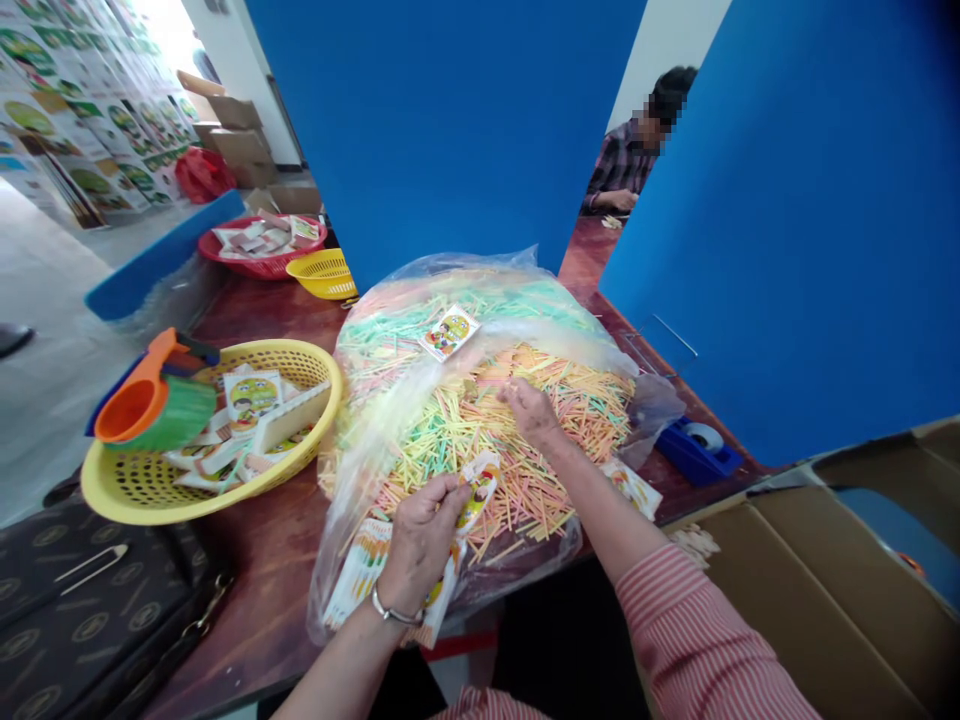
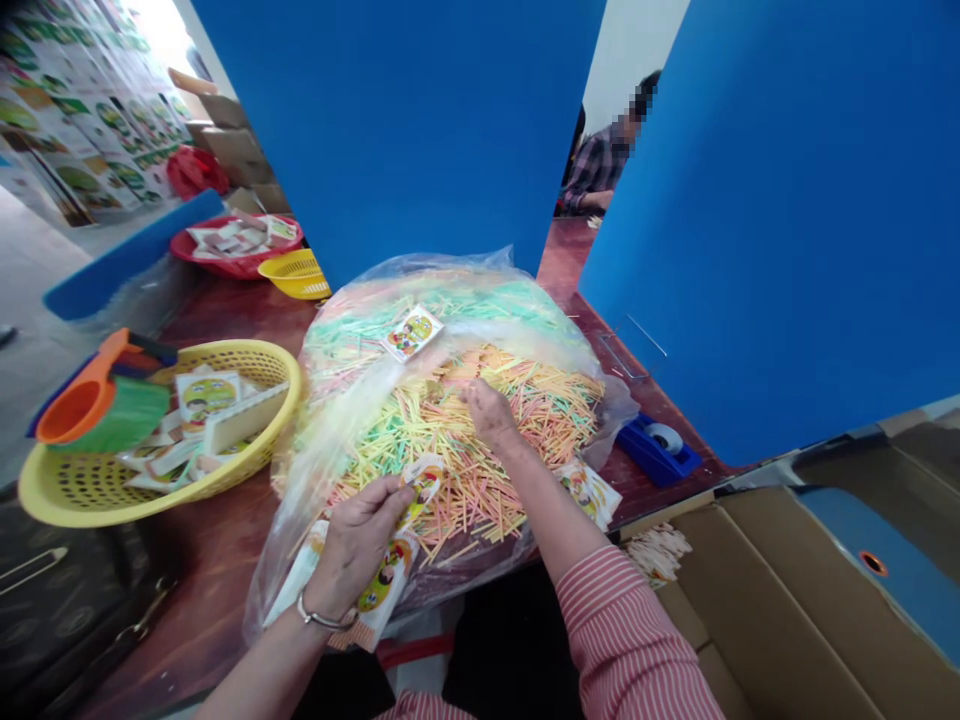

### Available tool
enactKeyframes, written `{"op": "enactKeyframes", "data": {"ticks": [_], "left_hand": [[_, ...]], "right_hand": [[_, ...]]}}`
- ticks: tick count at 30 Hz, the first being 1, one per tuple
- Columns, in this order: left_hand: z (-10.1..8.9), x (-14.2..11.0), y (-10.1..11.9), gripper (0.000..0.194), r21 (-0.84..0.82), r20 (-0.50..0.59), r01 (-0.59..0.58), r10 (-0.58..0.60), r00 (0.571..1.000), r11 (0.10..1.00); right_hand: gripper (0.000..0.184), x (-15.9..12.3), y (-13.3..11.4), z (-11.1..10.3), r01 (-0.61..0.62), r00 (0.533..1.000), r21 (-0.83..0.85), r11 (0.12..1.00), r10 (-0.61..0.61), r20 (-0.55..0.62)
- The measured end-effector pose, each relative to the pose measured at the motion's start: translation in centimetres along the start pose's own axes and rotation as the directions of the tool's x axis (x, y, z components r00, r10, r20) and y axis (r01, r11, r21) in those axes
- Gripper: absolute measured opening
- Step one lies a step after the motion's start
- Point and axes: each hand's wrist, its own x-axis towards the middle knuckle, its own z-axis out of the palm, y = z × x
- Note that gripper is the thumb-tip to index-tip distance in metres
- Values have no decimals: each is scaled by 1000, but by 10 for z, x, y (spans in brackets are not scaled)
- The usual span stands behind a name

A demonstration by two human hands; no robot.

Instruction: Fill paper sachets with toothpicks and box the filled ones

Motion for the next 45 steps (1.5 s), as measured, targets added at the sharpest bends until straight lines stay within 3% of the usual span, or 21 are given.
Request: {"op": "enactKeyframes", "data": {"ticks": [3,5,8,11,14,17,20,24,32,39,45], "left_hand": [[2,0,1,21,126,-16,-71,73,997,989],[2,2,1,20,175,-15,-99,103,995,980],[2,6,1,19,208,26,-136,133,991,969],[3,9,-2,20,176,107,-140,122,987,974],[5,10,-2,24,74,143,-95,84,986,993],[6,9,0,25,-39,164,-44,50,985,998],[6,9,2,24,-100,172,-3,20,985,995],[5,9,0,21,-115,169,-3,22,985,993],[-3,15,9,21,280,202,-205,152,968,938],[-9,15,9,25,294,257,-196,120,959,936],[-6,14,-1,26,142,307,-179,129,943,974]], "right_hand": [[32,1,-5,-3,-33,994,160,987,48,-94],[26,-1,-14,-7,-33,984,366,930,94,-151],[18,-12,-39,-16,-5,966,722,691,191,-175],[14,-29,-67,-25,22,965,898,439,226,-134],[15,-43,-87,-28,38,971,949,313,213,-109],[12,-53,-94,-23,42,976,970,241,196,-91],[11,-60,-93,-14,1,979,972,234,198,-49],[15,-68,-92,-7,-64,981,956,286,193,8],[12,-64,-88,-17,-131,991,859,494,75,108],[15,-60,-93,-17,-93,996,878,470,42,83],[17,-69,-91,-10,-84,991,902,423,126,33]]}}
